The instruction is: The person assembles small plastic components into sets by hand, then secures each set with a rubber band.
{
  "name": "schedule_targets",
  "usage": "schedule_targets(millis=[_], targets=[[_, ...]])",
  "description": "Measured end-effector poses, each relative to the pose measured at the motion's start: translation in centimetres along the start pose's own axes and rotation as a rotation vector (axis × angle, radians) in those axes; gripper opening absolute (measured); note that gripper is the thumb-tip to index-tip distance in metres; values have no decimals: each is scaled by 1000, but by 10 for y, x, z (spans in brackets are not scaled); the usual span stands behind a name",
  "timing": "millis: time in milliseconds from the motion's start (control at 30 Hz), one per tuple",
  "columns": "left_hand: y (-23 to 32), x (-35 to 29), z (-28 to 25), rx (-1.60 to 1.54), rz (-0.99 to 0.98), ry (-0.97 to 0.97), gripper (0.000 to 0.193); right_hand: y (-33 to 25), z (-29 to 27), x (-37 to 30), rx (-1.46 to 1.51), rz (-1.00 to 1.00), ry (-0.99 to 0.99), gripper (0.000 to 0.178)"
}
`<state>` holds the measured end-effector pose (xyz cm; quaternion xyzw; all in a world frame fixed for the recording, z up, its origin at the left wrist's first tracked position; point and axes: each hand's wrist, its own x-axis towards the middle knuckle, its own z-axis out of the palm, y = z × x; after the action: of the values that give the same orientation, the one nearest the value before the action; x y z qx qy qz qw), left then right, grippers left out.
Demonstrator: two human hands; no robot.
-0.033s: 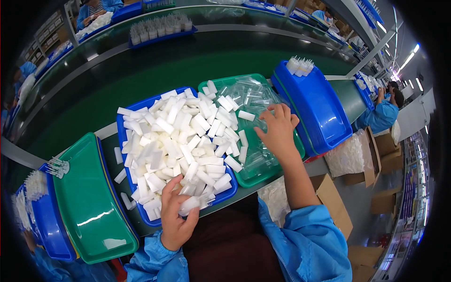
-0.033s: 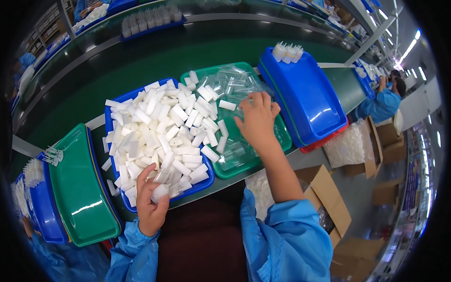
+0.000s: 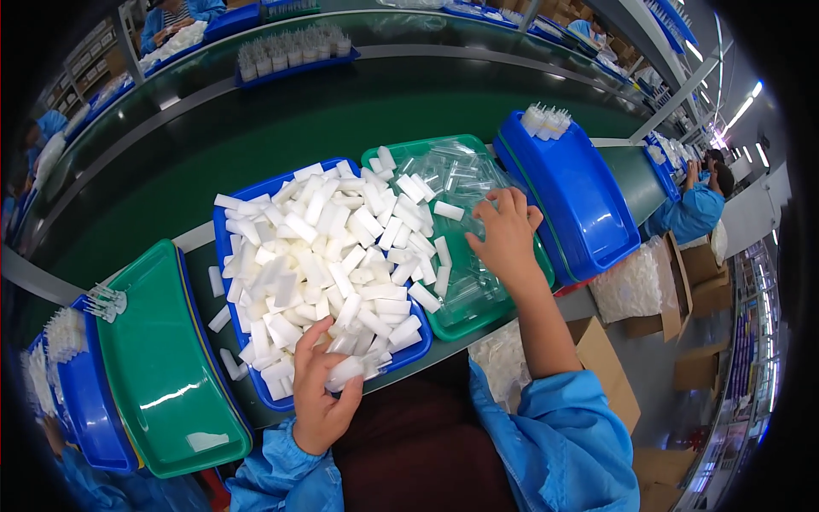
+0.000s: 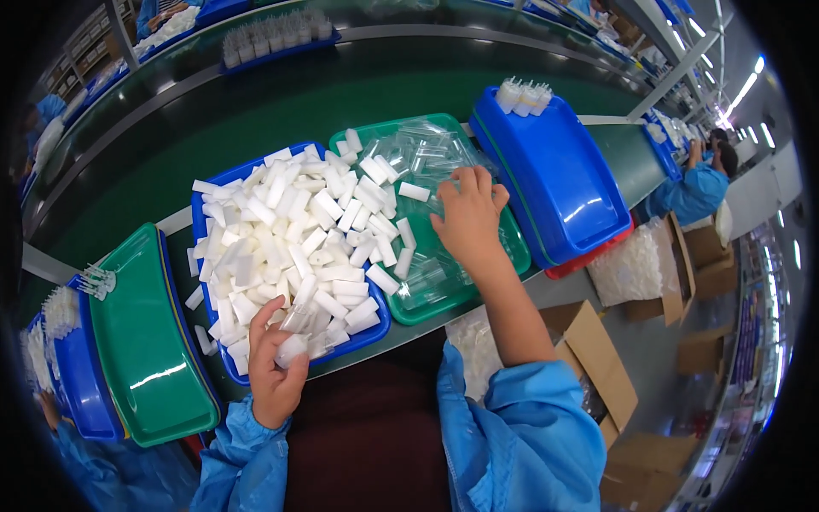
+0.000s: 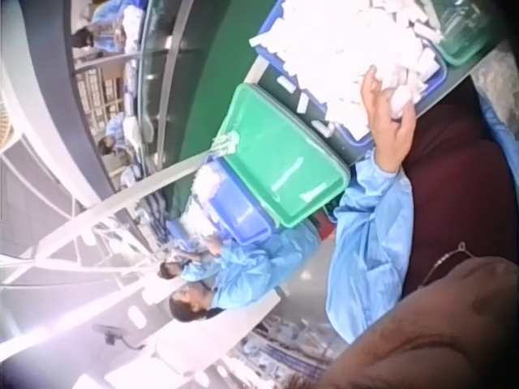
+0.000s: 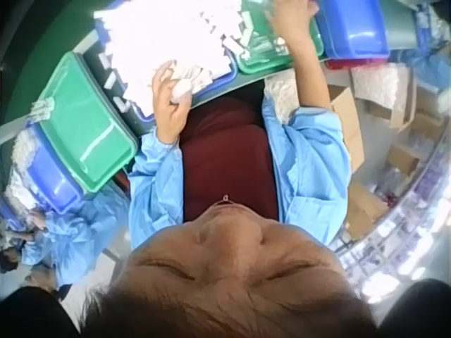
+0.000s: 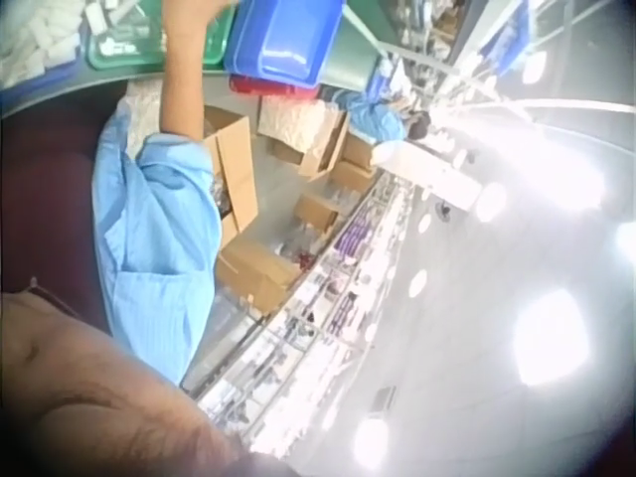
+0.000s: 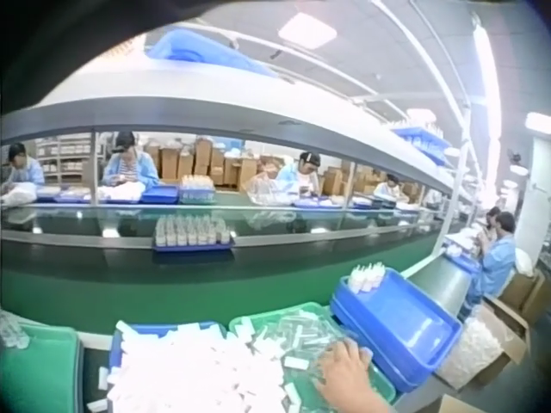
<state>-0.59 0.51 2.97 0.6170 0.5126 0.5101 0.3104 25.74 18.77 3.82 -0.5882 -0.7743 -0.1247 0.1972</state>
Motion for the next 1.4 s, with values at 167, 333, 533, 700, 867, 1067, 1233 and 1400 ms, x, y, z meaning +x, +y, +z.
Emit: schedule_targets(millis=[167,333,533,700,867,1067,1233,1400], targets=[[5,-1,-3,-13,-51,-2,22,4,9,3,-166,-121,-62,33],[-1,0,-10,180,25,25,26,-10,-14,3,16,-118,-61,27],[-2,1,-4,40,-38,78,27,-67,-44,-39,1880,341,-247,41],[-2,-3,-3,22,-13,101,27,-120,-43,-65,1960,171,-332,45],[-2,-4,-5,81,-1,102,27,-135,-35,-70,1896,153,-358,37],[-3,-3,-4,91,22,96,31,-136,-31,-70,1855,172,-465,33],[-1,-2,-5,132,34,87,31,-134,-26,-72,1944,231,-511,31],[-4,-3,-5,65,-4,109,27,-133,-24,-75,1989,248,-534,25]])
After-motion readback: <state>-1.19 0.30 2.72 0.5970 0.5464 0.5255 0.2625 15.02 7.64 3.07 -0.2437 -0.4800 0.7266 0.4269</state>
